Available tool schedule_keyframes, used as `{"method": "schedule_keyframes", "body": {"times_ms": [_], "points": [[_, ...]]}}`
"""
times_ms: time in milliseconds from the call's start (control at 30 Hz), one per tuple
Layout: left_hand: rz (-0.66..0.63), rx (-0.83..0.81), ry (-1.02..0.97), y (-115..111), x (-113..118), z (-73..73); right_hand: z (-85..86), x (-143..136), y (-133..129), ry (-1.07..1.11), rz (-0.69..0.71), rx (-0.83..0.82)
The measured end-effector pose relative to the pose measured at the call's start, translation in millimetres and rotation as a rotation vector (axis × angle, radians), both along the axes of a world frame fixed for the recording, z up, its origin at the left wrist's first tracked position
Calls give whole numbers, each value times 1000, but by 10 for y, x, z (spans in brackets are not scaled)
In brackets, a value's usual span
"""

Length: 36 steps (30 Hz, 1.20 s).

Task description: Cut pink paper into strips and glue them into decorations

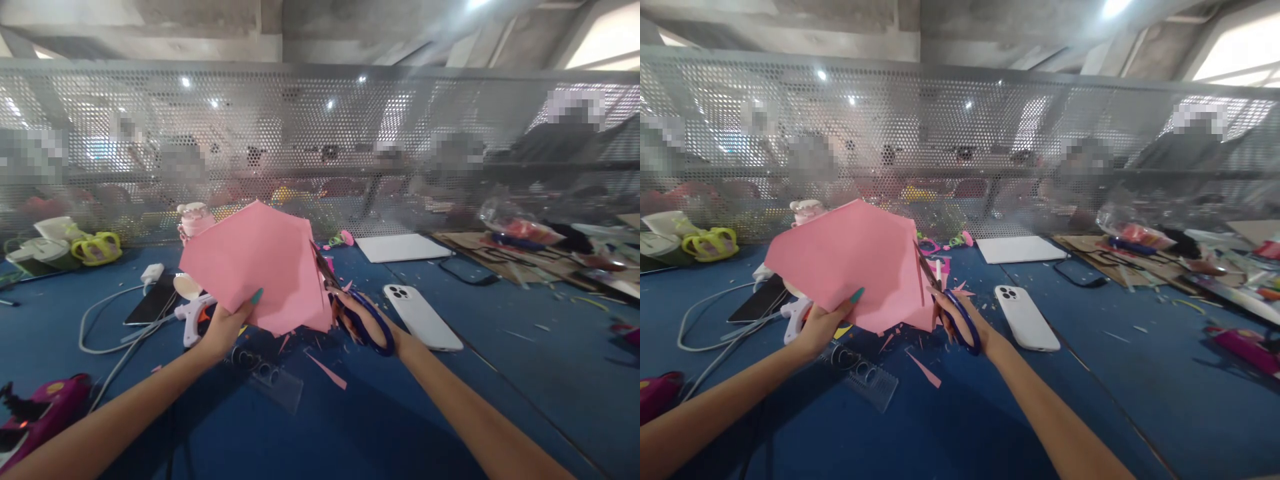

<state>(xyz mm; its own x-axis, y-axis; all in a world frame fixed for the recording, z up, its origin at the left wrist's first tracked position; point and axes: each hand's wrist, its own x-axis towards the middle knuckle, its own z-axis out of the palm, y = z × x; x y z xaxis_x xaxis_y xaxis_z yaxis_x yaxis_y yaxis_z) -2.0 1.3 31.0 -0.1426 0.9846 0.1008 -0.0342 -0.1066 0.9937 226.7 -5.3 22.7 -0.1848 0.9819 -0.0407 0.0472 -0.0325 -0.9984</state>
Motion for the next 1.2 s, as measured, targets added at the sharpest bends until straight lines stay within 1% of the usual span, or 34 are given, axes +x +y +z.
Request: {"method": "schedule_keyframes", "body": {"times_ms": [133, 267, 333, 500, 633, 867, 1100, 1200], "points": [[6, 24, 43, -1, -13, -25, -4, 2, -4, 9, -24, 21], [-5, 25, 35, 2, -14, -56, -12, 13, -3, 22, -44, 59], [0, 28, 39, 2, -12, -61, -17, 18, -2, 25, -34, 60], [19, 98, 66, 11, -20, -71, -33, 14, -2, 16, 2, 28], [-19, 42, 34, 5, -16, -81, -38, -3, -6, 6, 24, -3], [-52, 23, -26, -4, -12, -93, -44, -1, 6, 5, 16, -23], [-60, -93, -106, -55, 27, -93, -65, -11, 19, 12, -18, 29], [-70, -120, -177, -99, 62, -100, -77, -12, 24, 19, -40, 70]]}}
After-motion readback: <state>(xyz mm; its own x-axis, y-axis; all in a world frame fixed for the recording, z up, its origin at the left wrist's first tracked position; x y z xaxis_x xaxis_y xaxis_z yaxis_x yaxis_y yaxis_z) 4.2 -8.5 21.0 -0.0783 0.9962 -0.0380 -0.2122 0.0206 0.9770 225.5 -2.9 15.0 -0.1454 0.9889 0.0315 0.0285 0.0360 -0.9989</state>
